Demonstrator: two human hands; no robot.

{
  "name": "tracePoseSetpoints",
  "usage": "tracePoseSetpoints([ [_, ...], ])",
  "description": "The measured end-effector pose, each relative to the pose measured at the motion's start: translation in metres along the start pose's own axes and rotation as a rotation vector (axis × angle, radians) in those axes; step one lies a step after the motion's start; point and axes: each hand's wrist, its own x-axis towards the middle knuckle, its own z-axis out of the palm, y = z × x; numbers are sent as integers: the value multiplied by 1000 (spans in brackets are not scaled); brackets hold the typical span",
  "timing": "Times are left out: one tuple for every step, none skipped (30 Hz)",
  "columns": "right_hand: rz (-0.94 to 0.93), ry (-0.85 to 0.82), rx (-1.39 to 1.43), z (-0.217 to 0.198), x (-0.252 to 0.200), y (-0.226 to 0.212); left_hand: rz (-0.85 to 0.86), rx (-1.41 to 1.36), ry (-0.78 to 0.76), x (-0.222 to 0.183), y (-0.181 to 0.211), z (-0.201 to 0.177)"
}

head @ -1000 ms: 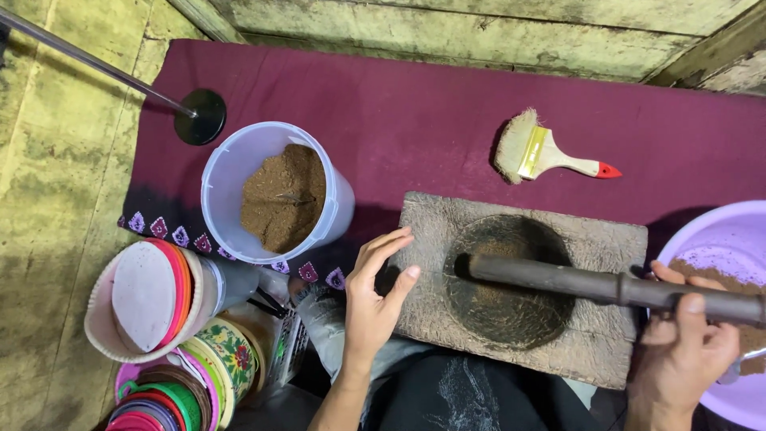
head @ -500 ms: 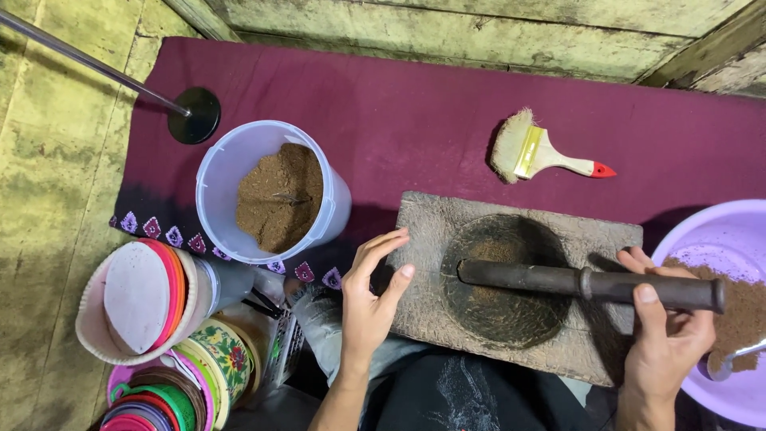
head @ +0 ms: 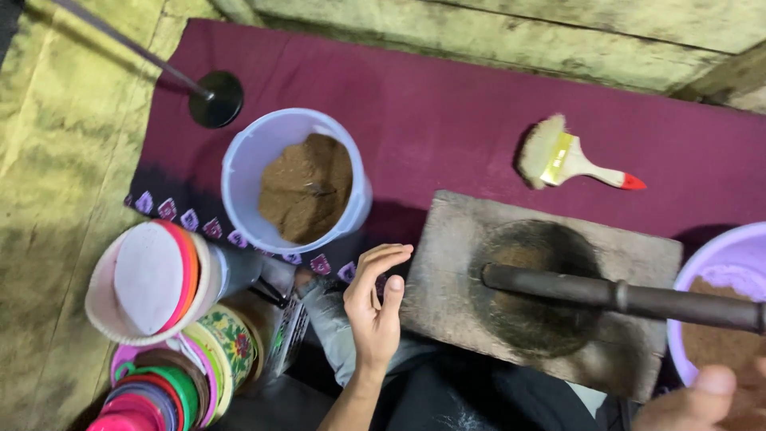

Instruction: Grinding a brown substance in a stone mortar with a pestle, then collecting and transferring the powder using a brush and spoon.

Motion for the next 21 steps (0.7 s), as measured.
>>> tracePoseSetpoints([
  [107, -62, 602, -10, 28, -31, 16, -20, 48, -2, -1, -4],
  [197, -131, 1274, -20, 56, -62, 33, -40, 96, -3, -2, -9],
  [184, -136, 1286, -26, 62, -81, 31, -36, 114, -4, -2, -14],
  [191, -197, 1397, -33, 68, -100, 60, -8, 181, -5, -3, -19],
  [195, -264, 1506, -40, 73, -120, 88, 20, 251, -5, -3, -25],
  [178, -271, 1517, -47, 79, -130, 84, 23, 270, -5, -4, -30],
  [198, -510, 1495, -55, 85, -141, 80, 45, 370, -5, -6, -35],
  [222, -746, 1458, -63, 90, -152, 77, 69, 470, -5, -7, -41],
  [206, -752, 1462, -63, 101, -166, 73, 70, 485, -4, -14, -48],
  [39, -893, 1432, -63, 113, -180, 6, 91, 594, -3, -22, -55],
  [-134, -1018, 1381, -60, 127, -192, -59, 97, 703, 2, -31, -57],
  [-154, -1012, 1375, -57, 136, -206, -59, 85, 719, 11, -30, -64],
  [-198, -1125, 1317, -57, 143, -220, -166, 19, 729, 20, -29, -73],
  [-240, -1237, 1254, -55, 150, -234, -272, -47, 738, 29, -28, -81],
  [-244, -1246, 1247, -50, 157, -246, -282, -47, 741, 33, -42, -86],
  [-241, -1357, 1156, -44, 163, -258, -353, -117, 724, 36, -55, -91],
  [-242, -1460, 1066, -37, 170, -272, -418, -187, 710, 41, -69, -96],
  [-250, -1464, 1064, -31, 172, -284, -422, -187, 717, 45, -73, -97],
  [-244, -1567, 979, -23, 174, -298, -487, -261, 672, 52, -77, -99],
  [-237, -1667, 890, -16, 177, -311, -551, -336, 626, 59, -80, -101],
  [-238, -1670, 891, -10, 170, -315, -553, -332, 627, 66, -66, -101],
])
